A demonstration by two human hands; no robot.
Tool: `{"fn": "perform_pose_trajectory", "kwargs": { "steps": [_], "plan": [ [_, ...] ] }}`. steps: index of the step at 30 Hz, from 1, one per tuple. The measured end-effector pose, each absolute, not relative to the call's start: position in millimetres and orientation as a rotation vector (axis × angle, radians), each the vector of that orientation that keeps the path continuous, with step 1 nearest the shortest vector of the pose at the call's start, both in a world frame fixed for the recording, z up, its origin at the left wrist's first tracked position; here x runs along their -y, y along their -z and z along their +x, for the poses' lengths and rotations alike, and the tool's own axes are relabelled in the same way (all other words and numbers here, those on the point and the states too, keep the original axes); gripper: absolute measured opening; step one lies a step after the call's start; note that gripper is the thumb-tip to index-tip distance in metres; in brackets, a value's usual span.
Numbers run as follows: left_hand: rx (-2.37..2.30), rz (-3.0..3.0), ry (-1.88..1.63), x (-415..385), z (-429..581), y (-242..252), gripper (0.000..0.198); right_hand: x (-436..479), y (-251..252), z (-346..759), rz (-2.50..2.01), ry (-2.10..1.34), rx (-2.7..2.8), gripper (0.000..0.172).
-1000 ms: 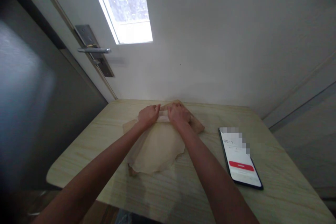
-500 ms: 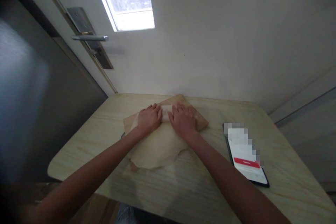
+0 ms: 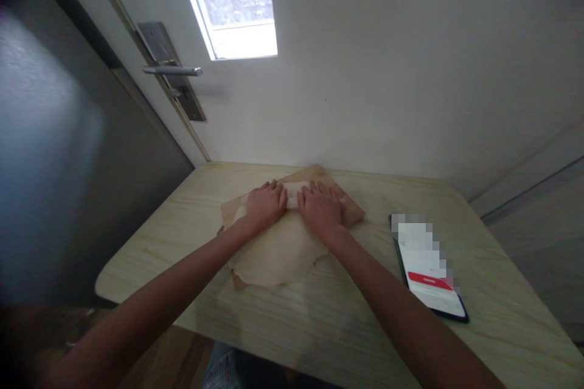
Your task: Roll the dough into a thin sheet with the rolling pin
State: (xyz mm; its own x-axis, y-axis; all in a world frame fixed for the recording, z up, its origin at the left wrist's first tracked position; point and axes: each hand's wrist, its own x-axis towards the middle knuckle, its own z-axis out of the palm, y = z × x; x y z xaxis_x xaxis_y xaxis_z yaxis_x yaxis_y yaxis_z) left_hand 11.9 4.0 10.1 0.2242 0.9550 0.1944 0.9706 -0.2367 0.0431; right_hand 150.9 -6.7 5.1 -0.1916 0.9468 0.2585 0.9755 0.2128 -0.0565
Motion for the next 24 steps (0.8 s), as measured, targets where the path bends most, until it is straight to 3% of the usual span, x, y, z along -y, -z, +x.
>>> {"fn": "perform_pose_trajectory", "kwargs": {
  "steps": [6,16,24],
  "plan": [
    [1.685,-2.437,0.348,20.3,2.9,-3.1,0.047,31.3,5.6,159.0,-1.587,0.270,2.335,0.044],
    [2.207,-2.230,0.231,-46.1,23.1,-14.6,0.057,-37.0,-15.0,143.2,-1.993,0.079,2.147,0.042],
    [1.746,-2.420,0.355,9.0,6.7,-3.4,0.042,17.3,1.2,152.0,-1.719,0.218,2.305,0.043]
  ]
}}
